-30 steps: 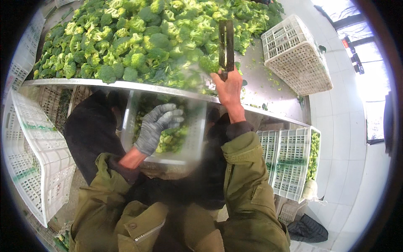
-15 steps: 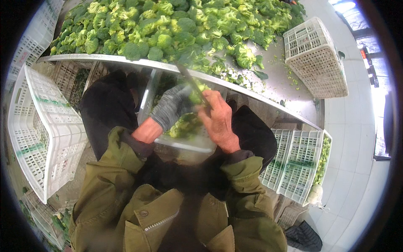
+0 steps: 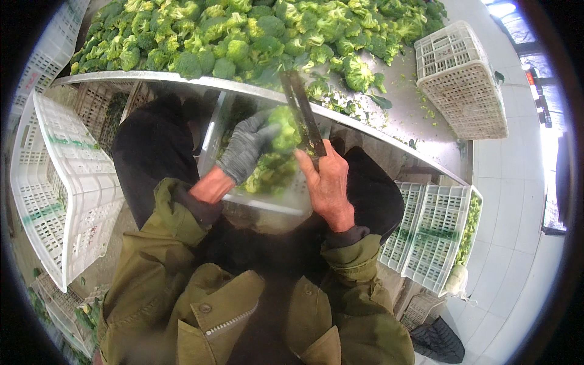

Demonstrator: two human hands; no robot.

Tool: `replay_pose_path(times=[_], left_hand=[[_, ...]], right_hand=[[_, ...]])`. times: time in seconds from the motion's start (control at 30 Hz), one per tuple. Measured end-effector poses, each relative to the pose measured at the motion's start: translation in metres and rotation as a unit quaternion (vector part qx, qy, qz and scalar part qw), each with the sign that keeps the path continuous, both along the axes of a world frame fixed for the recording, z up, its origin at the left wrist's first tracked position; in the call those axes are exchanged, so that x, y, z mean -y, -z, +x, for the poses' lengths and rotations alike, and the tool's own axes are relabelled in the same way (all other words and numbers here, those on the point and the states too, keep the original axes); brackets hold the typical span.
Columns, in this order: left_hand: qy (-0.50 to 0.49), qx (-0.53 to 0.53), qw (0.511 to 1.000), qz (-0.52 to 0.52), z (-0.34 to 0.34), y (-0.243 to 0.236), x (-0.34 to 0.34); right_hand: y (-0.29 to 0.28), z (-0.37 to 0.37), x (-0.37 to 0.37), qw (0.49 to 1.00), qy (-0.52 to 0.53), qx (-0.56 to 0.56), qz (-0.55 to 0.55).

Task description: The person sits on the floor and uses shears to trim broccoli florets from a large pile on a metal table. They hold each floret with a gloved left hand, cut it with the shears in the right hand, and place the trimmed pieces into a white plastic crate between their legs.

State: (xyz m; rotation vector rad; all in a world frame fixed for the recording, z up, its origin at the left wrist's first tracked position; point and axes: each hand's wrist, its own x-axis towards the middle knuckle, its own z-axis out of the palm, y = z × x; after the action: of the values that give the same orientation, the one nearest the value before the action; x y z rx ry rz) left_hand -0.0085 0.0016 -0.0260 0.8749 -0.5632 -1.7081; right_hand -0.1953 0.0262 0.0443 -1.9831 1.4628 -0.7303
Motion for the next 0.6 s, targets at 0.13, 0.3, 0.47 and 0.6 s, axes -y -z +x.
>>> replay_pose_path(times=[0.13,0.3,0.47,0.6], left_hand=[[0.013,0.116,0.993,-0.016,0.002,0.000,0.000],[0.011,0.120,0.992,-0.041,0.001,-0.002,-0.001],[0.047,0.117,0.991,-0.048,0.003,-0.008,-0.005],[0.058,0.071,0.994,-0.063,0.000,-0.007,-0.004]], right_hand=[[0.004,0.001,0.001,0.998,-0.008,-0.066,-0.018],[0.009,0.002,0.000,0.996,-0.012,-0.085,0.015],[0.013,0.000,0.001,0.997,-0.011,-0.069,0.015],[0.015,0.000,0.000,0.997,-0.001,-0.075,0.020]])
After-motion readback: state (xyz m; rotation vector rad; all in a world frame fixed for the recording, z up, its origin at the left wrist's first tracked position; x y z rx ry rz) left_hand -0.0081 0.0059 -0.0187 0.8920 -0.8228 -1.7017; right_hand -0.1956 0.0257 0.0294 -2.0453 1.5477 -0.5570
